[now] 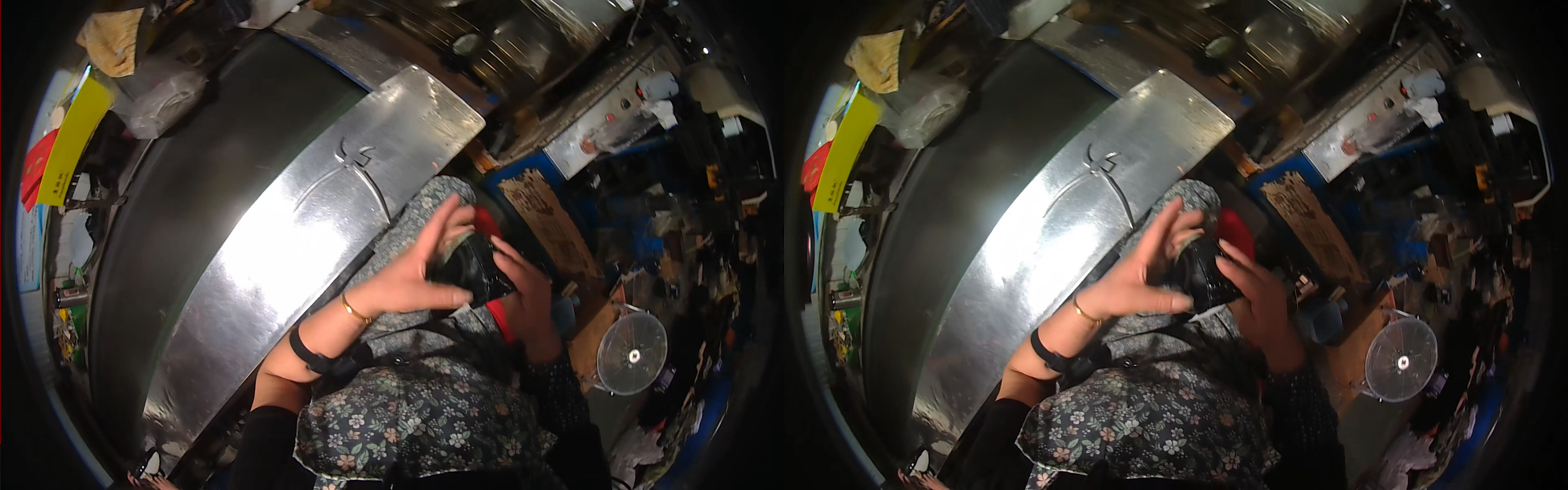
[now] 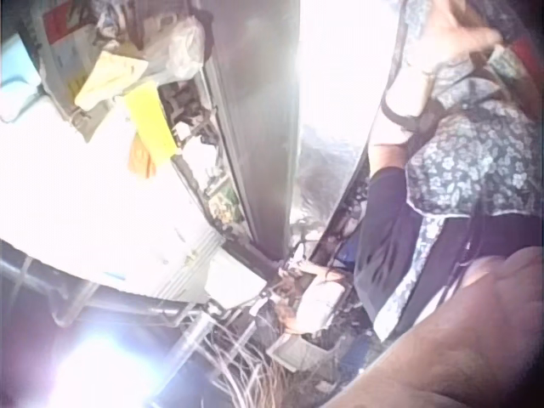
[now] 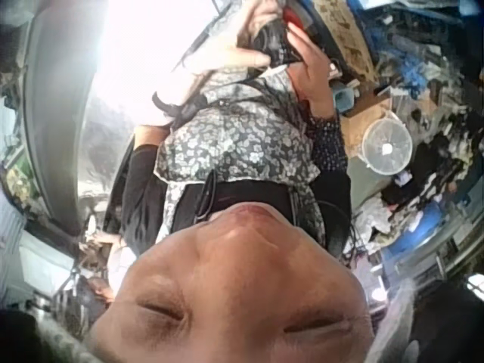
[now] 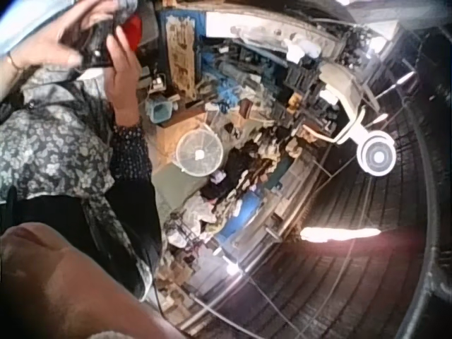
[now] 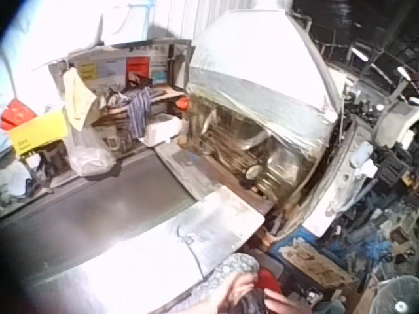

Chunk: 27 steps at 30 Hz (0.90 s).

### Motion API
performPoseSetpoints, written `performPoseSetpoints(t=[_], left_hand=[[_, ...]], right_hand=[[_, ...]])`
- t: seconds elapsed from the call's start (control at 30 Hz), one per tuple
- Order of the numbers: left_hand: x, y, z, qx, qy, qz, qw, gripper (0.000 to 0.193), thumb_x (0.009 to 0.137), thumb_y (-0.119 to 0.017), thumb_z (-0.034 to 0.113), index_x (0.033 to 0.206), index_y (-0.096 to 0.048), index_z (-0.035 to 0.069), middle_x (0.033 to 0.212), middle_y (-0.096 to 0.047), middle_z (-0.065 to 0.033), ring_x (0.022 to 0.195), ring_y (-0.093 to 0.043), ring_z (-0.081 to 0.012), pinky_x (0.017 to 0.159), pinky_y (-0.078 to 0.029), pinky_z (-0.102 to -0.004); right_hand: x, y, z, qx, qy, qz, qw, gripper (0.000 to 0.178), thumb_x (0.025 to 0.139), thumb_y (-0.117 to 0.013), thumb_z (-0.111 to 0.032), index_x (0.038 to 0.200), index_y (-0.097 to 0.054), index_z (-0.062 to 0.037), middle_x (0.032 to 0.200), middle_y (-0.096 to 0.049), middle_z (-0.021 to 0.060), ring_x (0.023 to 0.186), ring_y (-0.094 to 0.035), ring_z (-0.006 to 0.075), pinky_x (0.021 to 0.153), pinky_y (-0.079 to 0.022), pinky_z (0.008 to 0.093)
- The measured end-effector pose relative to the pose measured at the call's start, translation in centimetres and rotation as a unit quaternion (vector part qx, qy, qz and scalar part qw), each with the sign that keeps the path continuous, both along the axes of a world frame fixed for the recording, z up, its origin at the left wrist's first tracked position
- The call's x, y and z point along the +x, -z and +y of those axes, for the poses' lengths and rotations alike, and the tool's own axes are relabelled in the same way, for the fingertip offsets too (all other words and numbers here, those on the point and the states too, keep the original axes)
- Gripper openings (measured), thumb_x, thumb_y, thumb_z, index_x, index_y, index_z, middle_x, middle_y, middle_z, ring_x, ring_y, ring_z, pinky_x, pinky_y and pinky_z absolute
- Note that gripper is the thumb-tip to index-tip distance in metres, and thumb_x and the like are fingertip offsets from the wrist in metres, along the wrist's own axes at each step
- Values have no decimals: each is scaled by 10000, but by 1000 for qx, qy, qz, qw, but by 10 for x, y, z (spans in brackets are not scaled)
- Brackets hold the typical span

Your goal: Operating a machine and handling shoes during the manufacturing process.

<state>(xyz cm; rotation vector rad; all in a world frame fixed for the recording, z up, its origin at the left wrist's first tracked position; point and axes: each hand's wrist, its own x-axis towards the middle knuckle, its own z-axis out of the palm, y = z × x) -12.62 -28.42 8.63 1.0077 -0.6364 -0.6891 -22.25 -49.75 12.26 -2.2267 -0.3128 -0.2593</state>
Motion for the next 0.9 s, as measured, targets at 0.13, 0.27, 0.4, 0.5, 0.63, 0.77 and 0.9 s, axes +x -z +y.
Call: performPoseSetpoints(t=[0.13, 0.27, 0.4, 0.5, 0.63, 0.77, 0.9], left_hand=[[-7, 13, -11, 66, 37, 56, 996, 871, 737, -883, 192, 1469, -436, 44, 1382, -531, -74, 1305, -464, -169, 1130, -329, -335], [-14, 18, -22, 129, 0, -119, 984, 859, 655, -929, 276, 1368, -509, 48, 1326, -551, -73, 1264, -497, -207, 1101, -355, -342], [-26, 9, -30, 146, -22, -187, 971, 897, 629, -939, 328, 1367, -511, 51, 1309, -552, -90, 1268, -491, -241, 1106, -350, -371], [-31, 3, -32, 160, -32, -214, 963, 904, 610, -941, 381, 1343, -523, 53, 1275, -557, -99, 1271, -484, -262, 1106, -347, -392], [-34, 5, -28, 165, -26, -239, 957, 905, 614, -940, 402, 1328, -516, 42, 1272, -542, -101, 1264, -488, -257, 1101, -353, -373], [-41, 6, -14, 73, -49, -20, 996, 976, 658, -913, 350, 1441, -421, 38, 1398, -490, -155, 1340, -450, -307, 1136, -328, -403], [-40, -3, 1, 148, -153, -320, 923, 911, 807, -773, 472, 1502, -379, 33, 1552, -308, -248, 1431, -342, -402, 1164, -282, -451]], right_hand=[[-11, 6, -15, 74, -12, 8, 997, 397, 895, -548, -42, 1288, -603, -37, 1387, -563, 241, 1211, -614, 376, 1020, -486, 418], [-30, 9, -25, 125, -14, 10, 992, 389, 897, -589, -3, 1282, -610, -50, 1394, -557, 243, 1247, -593, 371, 1039, -476, 421], [-48, 14, -30, 140, 11, -4, 990, 368, 898, -598, 16, 1259, -619, -49, 1393, -551, 259, 1251, -588, 376, 1042, -474, 427], [-56, 17, -33, 174, 5, -9, 985, 358, 898, -605, 30, 1248, -622, -44, 1389, -550, 267, 1262, -580, 370, 1044, -473, 428], [-58, 13, -28, 206, -8, -8, 979, 397, 856, -606, 88, 1236, -637, -21, 1377, -567, 254, 1265, -581, 350, 1055, -464, 416], [-41, -3, -7, 131, 16, -15, 991, 463, 787, -635, 124, 1236, -651, 13, 1349, -606, 206, 1241, -604, 316, 1027, -486, 367], [-16, 8, 13, 138, 44, -35, 989, 460, 828, -694, 26, 1281, -618, 4, 1351, -604, 193, 1231, -606, 331, 1012, -493, 379]])
